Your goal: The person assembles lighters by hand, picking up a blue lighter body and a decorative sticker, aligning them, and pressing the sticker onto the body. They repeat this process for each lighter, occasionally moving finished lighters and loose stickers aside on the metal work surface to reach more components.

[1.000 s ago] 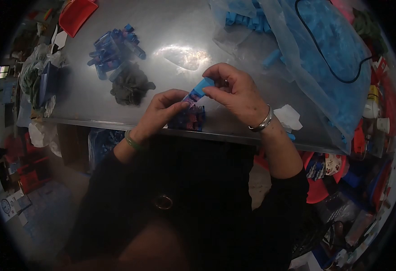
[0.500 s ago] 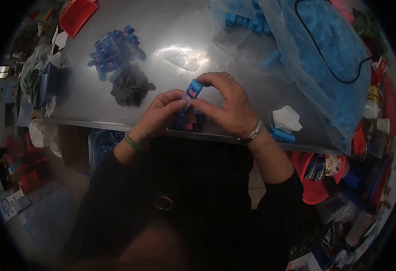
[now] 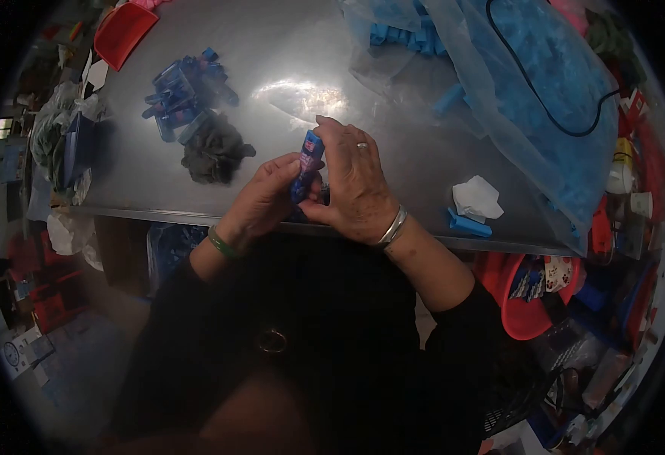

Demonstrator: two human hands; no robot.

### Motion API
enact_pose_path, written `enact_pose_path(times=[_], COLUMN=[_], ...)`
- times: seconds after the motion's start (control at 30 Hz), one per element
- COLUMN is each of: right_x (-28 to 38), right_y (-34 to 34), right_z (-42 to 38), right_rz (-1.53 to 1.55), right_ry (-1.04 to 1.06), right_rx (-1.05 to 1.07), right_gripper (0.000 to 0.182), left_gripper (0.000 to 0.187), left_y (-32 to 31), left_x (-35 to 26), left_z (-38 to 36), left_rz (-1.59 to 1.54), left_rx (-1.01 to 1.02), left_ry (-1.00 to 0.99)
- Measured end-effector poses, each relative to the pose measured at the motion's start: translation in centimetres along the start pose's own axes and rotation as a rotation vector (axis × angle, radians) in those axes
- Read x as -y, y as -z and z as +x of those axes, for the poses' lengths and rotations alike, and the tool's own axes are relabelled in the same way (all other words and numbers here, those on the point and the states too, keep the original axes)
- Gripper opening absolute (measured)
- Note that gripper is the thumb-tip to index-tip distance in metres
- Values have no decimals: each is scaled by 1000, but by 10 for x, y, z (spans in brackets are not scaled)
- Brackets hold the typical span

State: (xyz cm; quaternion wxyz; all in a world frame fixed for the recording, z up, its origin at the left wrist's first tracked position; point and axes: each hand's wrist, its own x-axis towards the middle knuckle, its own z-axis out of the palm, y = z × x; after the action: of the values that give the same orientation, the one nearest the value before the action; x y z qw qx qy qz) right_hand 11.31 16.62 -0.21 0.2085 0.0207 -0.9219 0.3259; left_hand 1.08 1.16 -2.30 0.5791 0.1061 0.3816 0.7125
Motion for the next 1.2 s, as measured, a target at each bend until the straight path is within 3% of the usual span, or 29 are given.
enact_pose_path(times=[0.37,0.43,0.47,0.57,0.63,0.67,0.73,0.77,0.8,0.87,0.93,1.0,1.13,1.2], right_x=[-8,-18,-29,-81,-125,-146,-169,-178,-186,-199,-214,-222,-212,-189], right_y=[0,8,17,57,76,79,88,90,90,88,86,89,93,93], right_z=[3,8,11,21,23,20,16,14,13,12,9,6,8,14], right_rz=[25,-4,-4,-349,-619,-815,-973,-1130,-1124,-1237,-1220,-1212,-1070,-1001], right_ry=[7,24,21,-140,-220,-206,-226,-244,-242,-204,-168,-138,-141,-177], right_rx=[36,44,46,160,218,226,313,405,410,437,426,411,343,278], right_gripper=[99,88,88,52,29,21,18,15,15,12,11,10,15,19], left_gripper=[30,26,24,21,24,24,28,29,29,28,27,28,25,20], left_y=[3,12,19,51,90,102,108,103,95,77,47,43,35,35], left_x=[-2,-10,-24,-96,-141,-156,-175,-173,-162,-130,-83,-38,3,8], left_z=[6,11,15,18,25,22,16,14,14,15,9,9,3,4], left_rz=[-43,111,284,861,1110,1110,2030,2197,2201,2066,1642,1581,1668,1529], left_rx=[20,-95,-162,-470,-673,-675,-1020,-996,-997,-617,-388,-150,-70,-104], left_ry=[1,-91,-195,-492,-751,-752,-900,-1023,-1012,-1012,-533,-456,-483,-416])
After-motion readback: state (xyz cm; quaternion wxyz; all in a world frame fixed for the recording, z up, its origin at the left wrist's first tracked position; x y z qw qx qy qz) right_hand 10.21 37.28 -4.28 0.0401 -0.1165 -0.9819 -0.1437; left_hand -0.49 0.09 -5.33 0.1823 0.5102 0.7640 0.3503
